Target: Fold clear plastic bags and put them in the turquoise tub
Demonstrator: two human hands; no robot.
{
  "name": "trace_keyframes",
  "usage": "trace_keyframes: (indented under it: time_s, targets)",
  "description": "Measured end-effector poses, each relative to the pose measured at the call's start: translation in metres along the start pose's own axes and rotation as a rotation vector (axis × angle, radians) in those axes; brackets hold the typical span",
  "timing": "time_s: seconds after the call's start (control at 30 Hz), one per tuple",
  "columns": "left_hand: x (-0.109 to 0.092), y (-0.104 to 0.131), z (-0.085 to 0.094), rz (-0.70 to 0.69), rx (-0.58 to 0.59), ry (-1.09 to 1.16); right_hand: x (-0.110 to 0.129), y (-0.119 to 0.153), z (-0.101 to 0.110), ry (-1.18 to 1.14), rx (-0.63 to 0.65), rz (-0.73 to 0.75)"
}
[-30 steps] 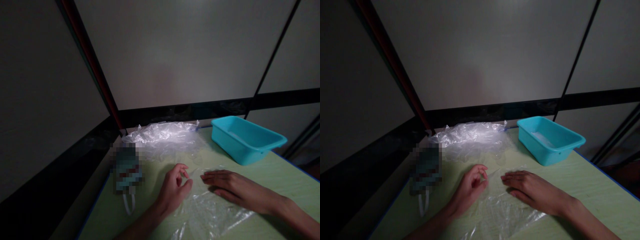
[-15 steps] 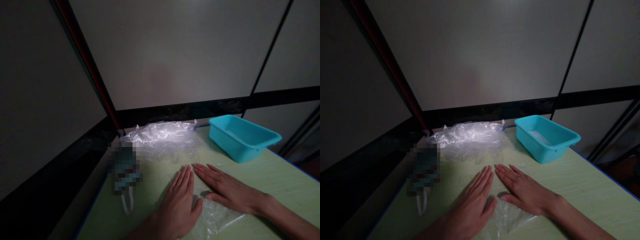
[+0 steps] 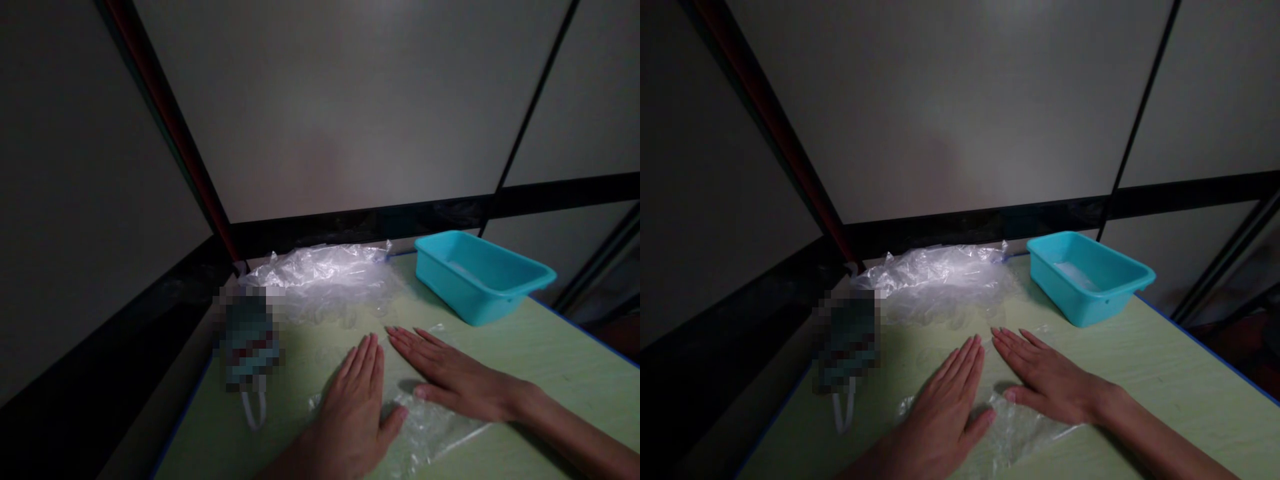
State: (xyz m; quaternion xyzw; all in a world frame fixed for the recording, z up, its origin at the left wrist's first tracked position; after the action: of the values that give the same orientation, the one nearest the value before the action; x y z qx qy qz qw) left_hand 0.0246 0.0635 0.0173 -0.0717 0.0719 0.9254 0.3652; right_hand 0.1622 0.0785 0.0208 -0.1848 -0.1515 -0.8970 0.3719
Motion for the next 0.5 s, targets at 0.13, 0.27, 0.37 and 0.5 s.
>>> trace_keyframes:
  time_s: [0.13,0.27,0.37,0.5]
  targets:
    - [0.001,0.0,0.002,-0.027,-0.044,0.027,-0.009,0.006,0.017,-0.347,-0.107,-0.065]
    - [0.003,0.0,0.014,0.027,-0.155,0.047,-0.021,0.008,0.036,-0.594,-0.317,-0.063]
    - [0.006,0.001,0.019,0.072,-0.206,0.022,-0.027,0.006,0.039,-0.647,-0.375,-0.034]
    - [0.011,0.0,0.016,0.058,-0.197,-0.026,-0.027,0.002,0.032,-0.751,-0.271,-0.034]
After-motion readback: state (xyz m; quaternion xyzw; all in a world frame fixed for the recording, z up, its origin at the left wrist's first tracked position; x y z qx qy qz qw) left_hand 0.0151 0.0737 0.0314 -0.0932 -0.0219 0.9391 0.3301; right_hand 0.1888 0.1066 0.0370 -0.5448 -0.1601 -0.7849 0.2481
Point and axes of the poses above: each hand's wrist, its own y-axis away from the middle knuckle, its own z-axis out of the back of the hand, x = y × z, the point moved 6 cm from there along -y, towards the middle knuckle, and after that the axes turned 5 degrees about x, right-handed, at the moved point
